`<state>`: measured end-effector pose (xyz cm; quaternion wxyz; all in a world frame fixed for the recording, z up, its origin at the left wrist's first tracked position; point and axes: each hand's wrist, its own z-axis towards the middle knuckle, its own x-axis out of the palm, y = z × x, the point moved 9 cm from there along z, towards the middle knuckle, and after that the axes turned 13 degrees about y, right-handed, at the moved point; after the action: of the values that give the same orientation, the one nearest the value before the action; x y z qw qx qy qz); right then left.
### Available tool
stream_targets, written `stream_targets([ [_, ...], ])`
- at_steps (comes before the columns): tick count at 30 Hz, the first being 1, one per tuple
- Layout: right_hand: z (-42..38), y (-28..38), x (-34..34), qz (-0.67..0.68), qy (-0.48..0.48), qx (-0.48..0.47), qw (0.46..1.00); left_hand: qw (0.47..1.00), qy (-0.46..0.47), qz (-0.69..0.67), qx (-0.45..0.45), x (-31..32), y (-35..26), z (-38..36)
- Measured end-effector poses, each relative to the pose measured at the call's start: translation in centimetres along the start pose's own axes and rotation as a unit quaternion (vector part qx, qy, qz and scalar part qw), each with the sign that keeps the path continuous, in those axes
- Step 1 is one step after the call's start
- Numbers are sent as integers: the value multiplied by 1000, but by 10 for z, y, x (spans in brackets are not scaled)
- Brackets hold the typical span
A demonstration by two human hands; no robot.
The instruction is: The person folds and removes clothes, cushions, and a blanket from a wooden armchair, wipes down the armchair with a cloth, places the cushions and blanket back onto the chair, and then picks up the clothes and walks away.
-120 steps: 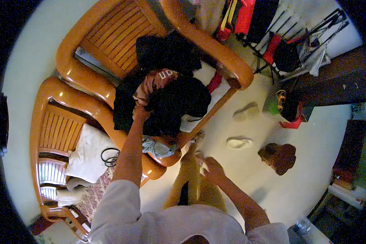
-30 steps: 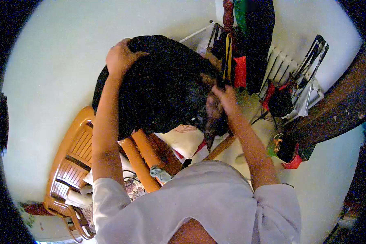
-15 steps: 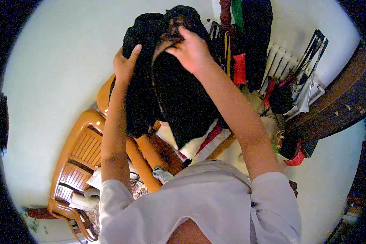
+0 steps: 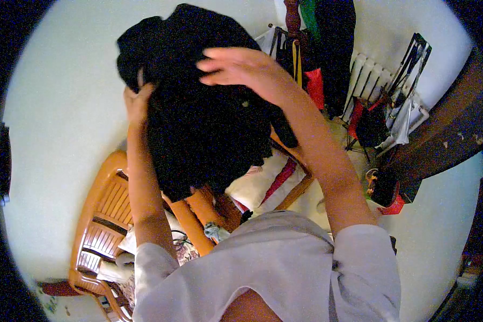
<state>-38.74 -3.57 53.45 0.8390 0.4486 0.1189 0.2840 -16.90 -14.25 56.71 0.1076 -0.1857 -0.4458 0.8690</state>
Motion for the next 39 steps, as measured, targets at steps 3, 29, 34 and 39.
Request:
stream_targets([
  [3,-102,-49,-70,-88,-178,60,978,997,-51,-55,4,-40,3,-13],
  [29,-294,-127,-269,90,-533,174,823,929,-117,-150,-317,-5,118,-175],
  [34,-251,-118,-270,53,-576,149,802,935,-227,73,-263,-109,123,-175],
  [39,-224,-148,-237,78,-638,183,744,897,-345,-147,-232,-260,207,-244],
])
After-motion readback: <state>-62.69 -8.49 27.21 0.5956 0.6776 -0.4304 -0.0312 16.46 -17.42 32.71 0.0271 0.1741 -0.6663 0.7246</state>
